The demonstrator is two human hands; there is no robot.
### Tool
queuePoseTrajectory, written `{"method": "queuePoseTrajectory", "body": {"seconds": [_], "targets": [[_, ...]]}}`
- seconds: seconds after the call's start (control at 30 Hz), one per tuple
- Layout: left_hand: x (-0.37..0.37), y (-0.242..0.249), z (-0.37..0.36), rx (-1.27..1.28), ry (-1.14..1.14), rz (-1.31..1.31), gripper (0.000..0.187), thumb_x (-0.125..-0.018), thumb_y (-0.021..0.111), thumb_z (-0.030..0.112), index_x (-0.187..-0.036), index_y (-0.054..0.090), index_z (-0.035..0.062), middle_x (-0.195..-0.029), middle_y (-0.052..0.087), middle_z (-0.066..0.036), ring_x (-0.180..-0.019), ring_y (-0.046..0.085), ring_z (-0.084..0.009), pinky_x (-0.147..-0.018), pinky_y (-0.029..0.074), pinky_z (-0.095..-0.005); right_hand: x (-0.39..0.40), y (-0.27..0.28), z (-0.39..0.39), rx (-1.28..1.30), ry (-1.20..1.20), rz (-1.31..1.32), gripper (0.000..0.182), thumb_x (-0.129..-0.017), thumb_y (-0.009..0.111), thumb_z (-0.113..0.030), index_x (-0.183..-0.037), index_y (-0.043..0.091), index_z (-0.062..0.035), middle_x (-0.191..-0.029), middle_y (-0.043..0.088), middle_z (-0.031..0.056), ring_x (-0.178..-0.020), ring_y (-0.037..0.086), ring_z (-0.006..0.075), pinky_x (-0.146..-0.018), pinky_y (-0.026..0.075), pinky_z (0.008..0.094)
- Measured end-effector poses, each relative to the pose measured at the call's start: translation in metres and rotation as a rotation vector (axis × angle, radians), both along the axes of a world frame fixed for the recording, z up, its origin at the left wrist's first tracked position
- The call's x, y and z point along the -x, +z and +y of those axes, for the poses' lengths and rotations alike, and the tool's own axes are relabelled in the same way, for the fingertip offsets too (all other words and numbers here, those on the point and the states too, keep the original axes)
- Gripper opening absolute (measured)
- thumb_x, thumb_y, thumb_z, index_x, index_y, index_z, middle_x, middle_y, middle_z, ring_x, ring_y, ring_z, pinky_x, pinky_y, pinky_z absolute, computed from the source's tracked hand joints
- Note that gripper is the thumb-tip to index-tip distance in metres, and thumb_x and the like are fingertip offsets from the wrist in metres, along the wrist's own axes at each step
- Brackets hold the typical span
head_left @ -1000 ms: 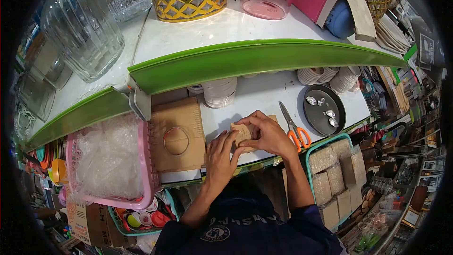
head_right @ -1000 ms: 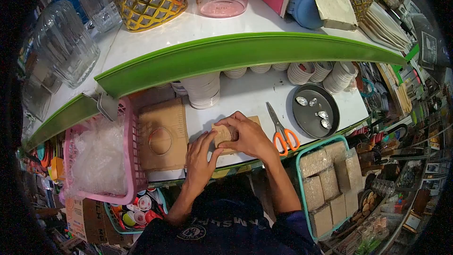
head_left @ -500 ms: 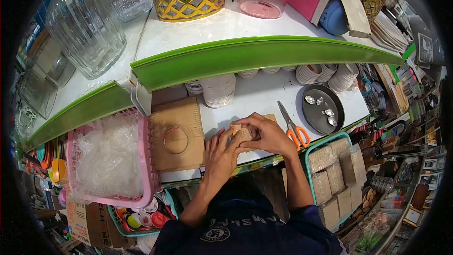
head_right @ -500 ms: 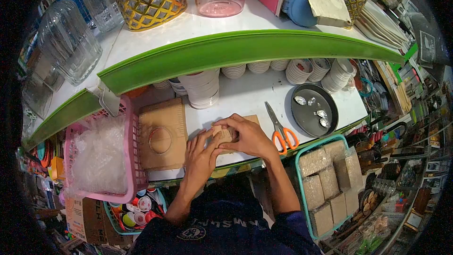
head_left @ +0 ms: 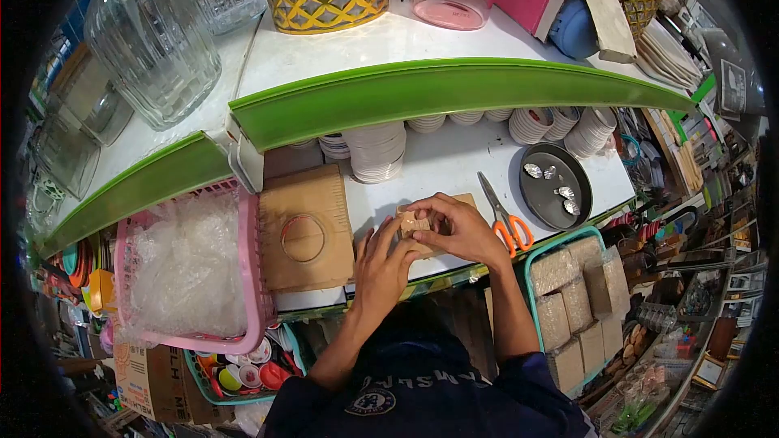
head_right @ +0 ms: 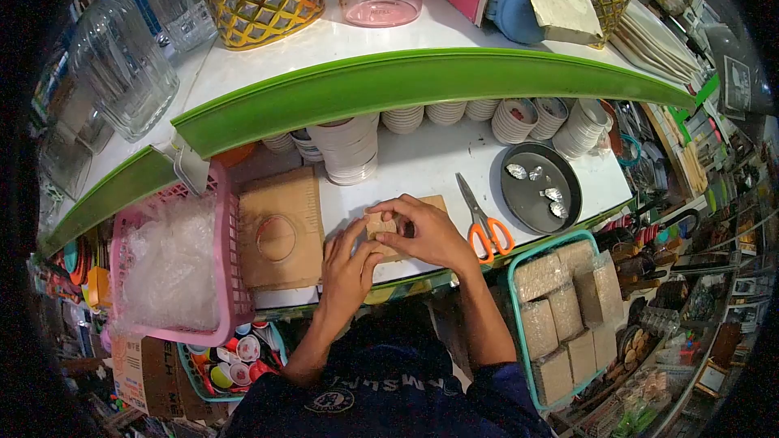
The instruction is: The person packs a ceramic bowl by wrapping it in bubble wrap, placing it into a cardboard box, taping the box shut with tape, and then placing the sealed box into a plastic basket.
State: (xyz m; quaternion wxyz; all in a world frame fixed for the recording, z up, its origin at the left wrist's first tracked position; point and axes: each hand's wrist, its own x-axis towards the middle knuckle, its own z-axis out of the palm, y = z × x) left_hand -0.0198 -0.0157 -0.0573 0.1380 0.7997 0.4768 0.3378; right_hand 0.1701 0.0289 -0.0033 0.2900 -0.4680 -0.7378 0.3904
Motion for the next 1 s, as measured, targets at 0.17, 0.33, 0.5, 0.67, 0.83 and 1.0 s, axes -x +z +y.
{"method": "queuePoseTrajectory", "body": {"seconds": [0.17,0.33,0.5,0.67,0.83,1.0], "targets": [[0.002,0.0,0.0,-0.016,-0.013,-0.046,0.035,-0.089,0.067,0.024,-0.119,0.065,0.0066,-0.136,0.053,-0.014,-0.132,0.044,-0.0344,-0.108,0.033,-0.0532,-0.002,-0.005,0.001,-0.011,0.007,0.039,0.042,-0.086,0.074,-0.029,-0.125,0.065,-0.0144,-0.094,0.058,0.0033,-0.074,0.056,0.0147,-0.068,0.047,0.0294],[-0.005,0.01,-0.004,-0.021,0.035,0.182,0.047,-0.09,0.064,0.022,-0.133,0.055,0.005,-0.141,0.046,-0.016,-0.133,0.04,-0.0371,-0.11,0.029,-0.0549,0.0,-0.005,0.0,-0.04,0.005,0.052,0.039,-0.086,0.076,-0.023,-0.121,0.066,-0.0092,-0.091,0.057,0.0001,-0.072,0.053,0.0093,-0.065,0.044,0.0256],[-0.005,0.016,-0.001,0.015,0.023,0.206,0.052,-0.091,0.061,0.023,-0.139,0.049,0.0048,-0.141,0.044,-0.018,-0.134,0.038,-0.0379,-0.111,0.028,-0.055,-0.001,-0.006,0.001,-0.037,0.01,0.059,0.038,-0.087,0.075,-0.023,-0.121,0.066,-0.0096,-0.091,0.058,-0.0001,-0.073,0.053,0.0087,-0.065,0.044,0.025],[0.017,0.023,-0.009,-0.061,-0.04,0.156,0.048,-0.089,0.064,0.017,-0.135,0.054,0.0052,-0.136,0.048,-0.017,-0.133,0.038,-0.039,-0.113,0.028,-0.052,-0.002,-0.009,0.0,-0.017,0.001,0.078,0.036,-0.088,0.074,-0.023,-0.121,0.065,-0.0092,-0.091,0.059,-0.0001,-0.074,0.053,0.0083,-0.066,0.045,0.0242],[0.058,0.024,-0.026,-0.093,0.366,0.116,0.042,-0.086,0.068,0.018,-0.126,0.062,0.009,-0.12,0.056,-0.01,-0.119,0.048,-0.0328,-0.1,0.036,-0.0483,0.001,-0.003,-0.001,-0.006,-0.017,0.068,0.032,-0.09,0.072,-0.021,-0.117,0.066,-0.0061,-0.09,0.06,0.0005,-0.075,0.053,0.0081,-0.067,0.045,0.0243],[0.087,0.003,-0.027,-0.038,0.53,0.176,0.039,-0.083,0.07,0.014,-0.121,0.064,0.0093,-0.113,0.055,-0.009,-0.111,0.049,-0.0316,-0.096,0.037,-0.0486,0.004,-0.007,0.001,-0.03,-0.128,0.158,0.022,-0.093,0.066,-0.018,-0.11,0.07,-0.0062,-0.083,0.062,0.0043,-0.073,0.057,0.014,-0.069,0.047,0.0279]]}}
